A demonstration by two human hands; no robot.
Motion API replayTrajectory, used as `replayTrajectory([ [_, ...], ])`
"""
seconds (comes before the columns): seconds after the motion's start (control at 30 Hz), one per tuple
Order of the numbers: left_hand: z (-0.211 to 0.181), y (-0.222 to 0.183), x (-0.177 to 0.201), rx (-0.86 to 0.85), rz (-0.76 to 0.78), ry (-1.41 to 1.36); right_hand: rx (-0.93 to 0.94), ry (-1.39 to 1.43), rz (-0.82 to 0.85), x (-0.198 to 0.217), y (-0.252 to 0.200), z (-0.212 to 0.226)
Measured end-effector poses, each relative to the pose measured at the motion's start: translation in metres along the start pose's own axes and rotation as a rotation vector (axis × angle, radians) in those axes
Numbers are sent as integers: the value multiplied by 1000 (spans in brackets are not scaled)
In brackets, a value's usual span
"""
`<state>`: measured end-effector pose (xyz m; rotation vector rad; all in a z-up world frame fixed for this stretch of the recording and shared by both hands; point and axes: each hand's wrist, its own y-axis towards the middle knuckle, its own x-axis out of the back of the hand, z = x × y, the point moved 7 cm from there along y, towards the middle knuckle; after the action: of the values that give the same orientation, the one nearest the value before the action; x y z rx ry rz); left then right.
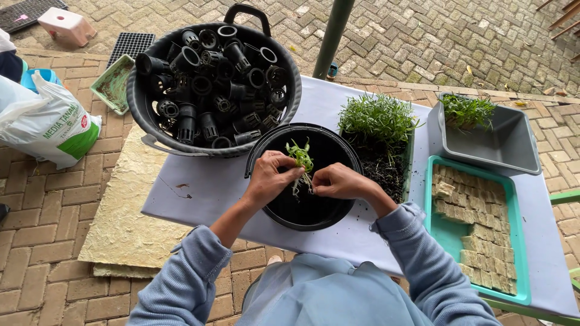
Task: Prepare and plant small green seedlings into hydroponic rockwool cubes.
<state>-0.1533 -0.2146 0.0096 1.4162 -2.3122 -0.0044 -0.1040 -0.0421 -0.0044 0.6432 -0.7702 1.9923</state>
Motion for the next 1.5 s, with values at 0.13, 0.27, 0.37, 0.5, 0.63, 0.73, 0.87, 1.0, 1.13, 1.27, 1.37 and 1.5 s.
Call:
replayTrajectory([
  [0.13, -2, -1, 17, -48, -63, 40, -4, -230, -53, 3, 24, -16],
  [0.27, -10, -4, 39, -66, -174, -21, -173, -609, 43, -22, 57, -60],
  [0.37, -15, -6, 47, -36, -182, -80, -187, -874, 166, -63, 85, -109],
  [0.5, 11, -9, 37, 69, -156, -147, 51, -680, 625, -130, 94, -150],
  [0.63, 11, -13, 36, 88, -153, -199, -98, -968, 477, -134, 110, -207],
  [0.73, 18, -13, 30, 117, -129, -189, -89, -867, 774, -147, 95, -203],
  [0.87, 20, -12, 30, 148, -138, -212, 11, -823, 814, -149, 84, -211],
  [1.0, 24, -11, 28, 242, -118, -270, 152, -507, 774, -97, 44, -89],
  [1.13, 22, -11, 28, 211, -110, -268, 212, -359, 449, -28, 24, -8],
  [1.27, 12, -9, 28, 85, -136, -163, 186, 86, 116, 20, 5, 18],
  [1.37, 15, -7, 14, 102, -102, -308, 82, 433, 13, 28, -5, 12],
  [1.5, 12, -9, -8, 261, 14, -475, -18, 754, -112, 24, -12, -1],
])
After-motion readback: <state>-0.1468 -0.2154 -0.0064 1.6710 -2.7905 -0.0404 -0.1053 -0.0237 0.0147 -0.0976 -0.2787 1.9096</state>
